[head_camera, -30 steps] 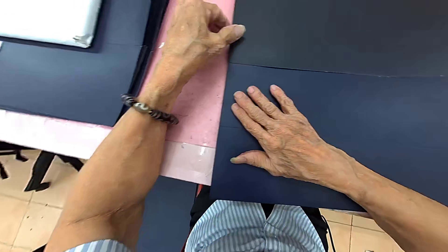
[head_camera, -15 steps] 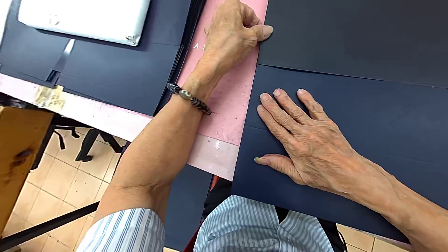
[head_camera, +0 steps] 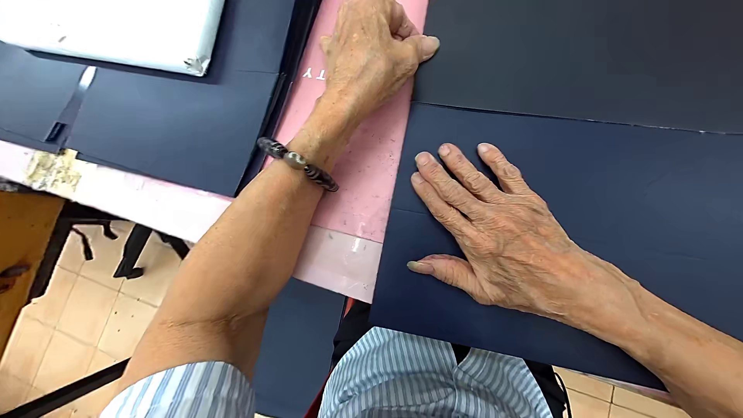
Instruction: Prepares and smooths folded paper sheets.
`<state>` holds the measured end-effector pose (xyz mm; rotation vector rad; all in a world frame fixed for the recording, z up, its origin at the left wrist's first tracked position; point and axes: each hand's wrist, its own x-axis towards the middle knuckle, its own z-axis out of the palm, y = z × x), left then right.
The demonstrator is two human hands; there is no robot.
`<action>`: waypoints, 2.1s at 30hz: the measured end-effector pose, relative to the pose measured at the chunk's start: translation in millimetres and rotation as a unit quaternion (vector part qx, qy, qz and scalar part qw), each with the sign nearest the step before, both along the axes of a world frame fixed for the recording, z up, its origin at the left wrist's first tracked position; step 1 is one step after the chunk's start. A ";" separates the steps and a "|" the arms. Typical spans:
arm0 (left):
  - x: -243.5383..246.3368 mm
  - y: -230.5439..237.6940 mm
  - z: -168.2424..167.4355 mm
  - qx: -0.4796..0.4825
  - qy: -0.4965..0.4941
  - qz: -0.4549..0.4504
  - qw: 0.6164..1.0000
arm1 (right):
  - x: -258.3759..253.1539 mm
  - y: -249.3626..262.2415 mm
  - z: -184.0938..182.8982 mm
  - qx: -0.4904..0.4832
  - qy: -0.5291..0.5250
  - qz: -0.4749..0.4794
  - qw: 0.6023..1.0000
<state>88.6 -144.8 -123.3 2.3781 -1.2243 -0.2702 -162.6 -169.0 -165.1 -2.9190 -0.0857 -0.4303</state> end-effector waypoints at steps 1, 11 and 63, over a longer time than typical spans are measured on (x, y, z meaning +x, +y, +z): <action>0.4 1.9 1.0 0.003 -0.008 -0.011 1.000 | 0.5 1.2 -0.2 0.008 -0.006 -0.004 1.000; -48.7 19.0 -1.2 -0.055 -0.132 -0.199 0.970 | 4.2 7.6 -0.6 0.064 0.011 -0.023 0.998; -33.5 24.4 -58.6 -0.009 -0.181 -0.296 0.938 | -216.4 -107.0 72.0 -0.040 -0.058 -0.516 0.854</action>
